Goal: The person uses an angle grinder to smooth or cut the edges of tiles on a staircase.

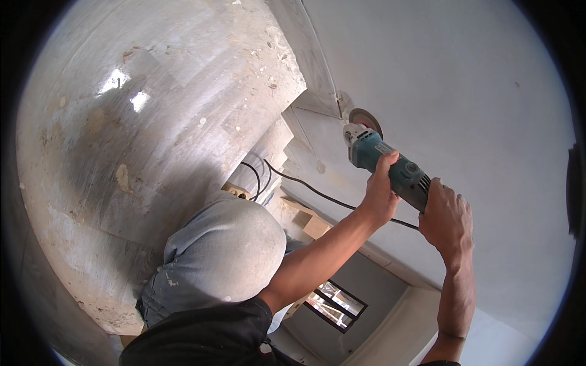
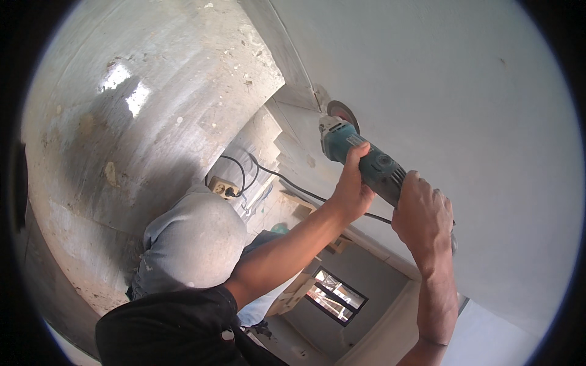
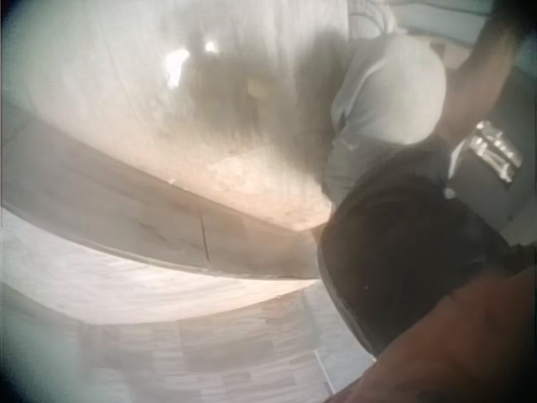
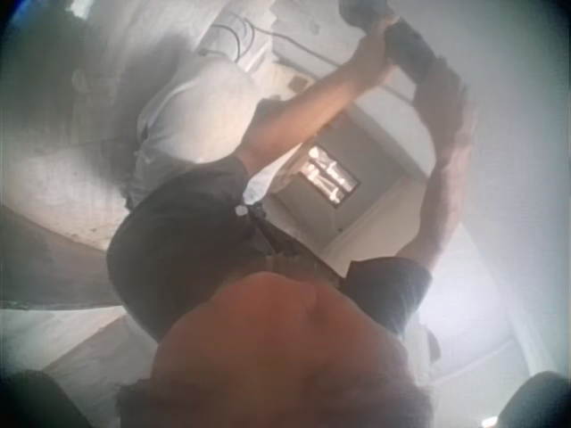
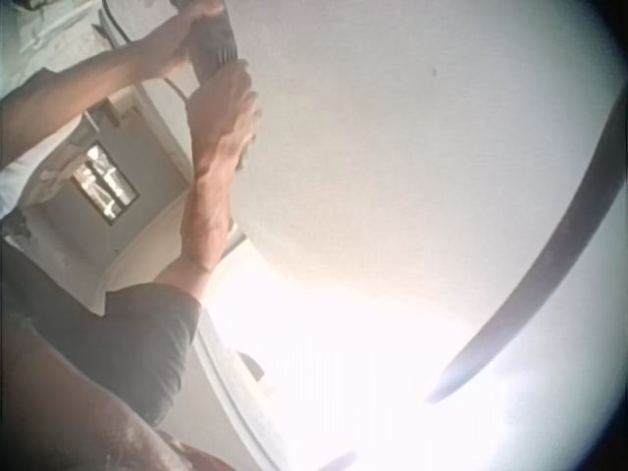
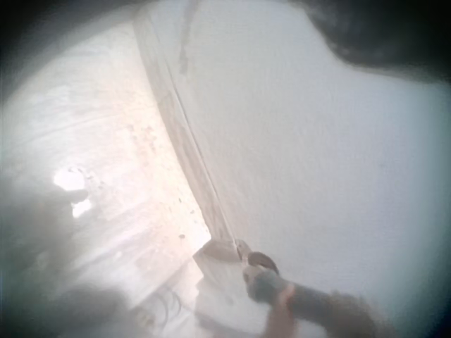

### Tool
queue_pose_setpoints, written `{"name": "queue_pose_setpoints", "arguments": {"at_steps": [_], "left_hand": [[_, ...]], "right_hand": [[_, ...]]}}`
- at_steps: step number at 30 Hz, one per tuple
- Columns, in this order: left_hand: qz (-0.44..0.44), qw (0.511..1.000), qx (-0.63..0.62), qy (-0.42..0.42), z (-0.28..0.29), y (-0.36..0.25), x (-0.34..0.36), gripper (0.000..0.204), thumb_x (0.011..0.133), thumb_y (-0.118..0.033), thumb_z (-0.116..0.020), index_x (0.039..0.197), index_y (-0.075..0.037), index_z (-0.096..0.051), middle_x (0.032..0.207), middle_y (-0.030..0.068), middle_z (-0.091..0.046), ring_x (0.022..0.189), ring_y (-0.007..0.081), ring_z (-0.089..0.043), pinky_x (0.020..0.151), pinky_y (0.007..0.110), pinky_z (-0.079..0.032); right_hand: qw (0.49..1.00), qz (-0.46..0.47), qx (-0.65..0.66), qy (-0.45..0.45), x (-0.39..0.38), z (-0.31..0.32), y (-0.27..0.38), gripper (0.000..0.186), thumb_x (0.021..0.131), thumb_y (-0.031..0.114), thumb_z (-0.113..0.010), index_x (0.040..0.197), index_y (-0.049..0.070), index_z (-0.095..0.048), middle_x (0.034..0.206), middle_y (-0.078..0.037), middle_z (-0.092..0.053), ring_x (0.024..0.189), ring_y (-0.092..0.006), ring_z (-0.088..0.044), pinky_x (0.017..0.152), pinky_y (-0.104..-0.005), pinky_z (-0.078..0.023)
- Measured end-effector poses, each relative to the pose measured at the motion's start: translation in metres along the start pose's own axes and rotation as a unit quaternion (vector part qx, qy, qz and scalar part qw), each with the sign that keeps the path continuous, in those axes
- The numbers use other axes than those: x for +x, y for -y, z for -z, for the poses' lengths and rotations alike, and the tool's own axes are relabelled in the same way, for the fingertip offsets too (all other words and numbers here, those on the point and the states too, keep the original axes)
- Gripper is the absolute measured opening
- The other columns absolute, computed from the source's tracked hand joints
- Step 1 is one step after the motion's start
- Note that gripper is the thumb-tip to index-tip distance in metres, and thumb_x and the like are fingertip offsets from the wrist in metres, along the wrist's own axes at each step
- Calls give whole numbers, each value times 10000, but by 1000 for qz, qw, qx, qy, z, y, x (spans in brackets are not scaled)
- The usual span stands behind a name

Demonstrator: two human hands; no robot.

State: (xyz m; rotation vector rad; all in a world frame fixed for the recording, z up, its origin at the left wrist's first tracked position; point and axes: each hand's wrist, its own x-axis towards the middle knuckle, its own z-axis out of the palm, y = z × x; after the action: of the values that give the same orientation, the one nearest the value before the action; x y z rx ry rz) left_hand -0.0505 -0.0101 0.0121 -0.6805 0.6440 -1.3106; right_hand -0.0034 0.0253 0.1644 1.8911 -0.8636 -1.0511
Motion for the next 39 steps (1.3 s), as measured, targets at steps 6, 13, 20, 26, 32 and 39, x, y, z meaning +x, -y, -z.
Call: {"name": "queue_pose_setpoints", "arguments": {"at_steps": [6,13,20,26,32,39], "left_hand": [[-62,994,61,72,13,-9,8,302,922,-432,-585,1036,-165,-504,924,-45,-536,879,69,-549,834,262,-443],[-36,996,51,61,13,-12,13,298,934,-466,-548,996,-179,-495,917,-46,-522,886,71,-546,855,253,-428],[3,1000,-12,0,2,3,1,323,905,-407,-627,1064,-151,-509,939,-35,-541,897,70,-568,849,271,-474],[-15,999,8,36,12,-5,7,320,907,-427,-614,1043,-159,-506,926,-42,-541,879,72,-561,826,270,-457],[-26,1000,11,13,8,-15,10,285,916,-436,-586,1000,-177,-499,909,-35,-540,885,91,-556,872,292,-455],[3,1000,3,3,12,4,6,320,899,-432,-620,1046,-169,-510,912,-45,-535,868,61,-557,803,260,-457]], "right_hand": [[1000,3,0,10,13,2,8,138,778,-4,-593,907,-9,-546,825,-207,-673,793,-383,-685,734,-491,-527],[1000,14,2,-6,14,0,7,136,780,0,-595,906,-6,-543,835,-201,-674,784,-388,-680,728,-495,-524],[999,-19,8,28,-1,-5,-4,145,776,2,-596,908,-2,-534,832,-197,-666,786,-391,-677,727,-497,-517],[1000,7,9,0,9,-9,1,146,776,-9,-590,911,-12,-535,832,-204,-668,774,-383,-682,715,-483,-528],[1000,13,6,9,16,-5,8,148,784,-2,-584,925,-16,-540,843,-203,-671,789,-380,-684,726,-483,-530],[1000,-11,13,18,4,-17,-5,161,787,5,-597,934,4,-530,882,-191,-671,823,-394,-672,758,-494,-517]]}}
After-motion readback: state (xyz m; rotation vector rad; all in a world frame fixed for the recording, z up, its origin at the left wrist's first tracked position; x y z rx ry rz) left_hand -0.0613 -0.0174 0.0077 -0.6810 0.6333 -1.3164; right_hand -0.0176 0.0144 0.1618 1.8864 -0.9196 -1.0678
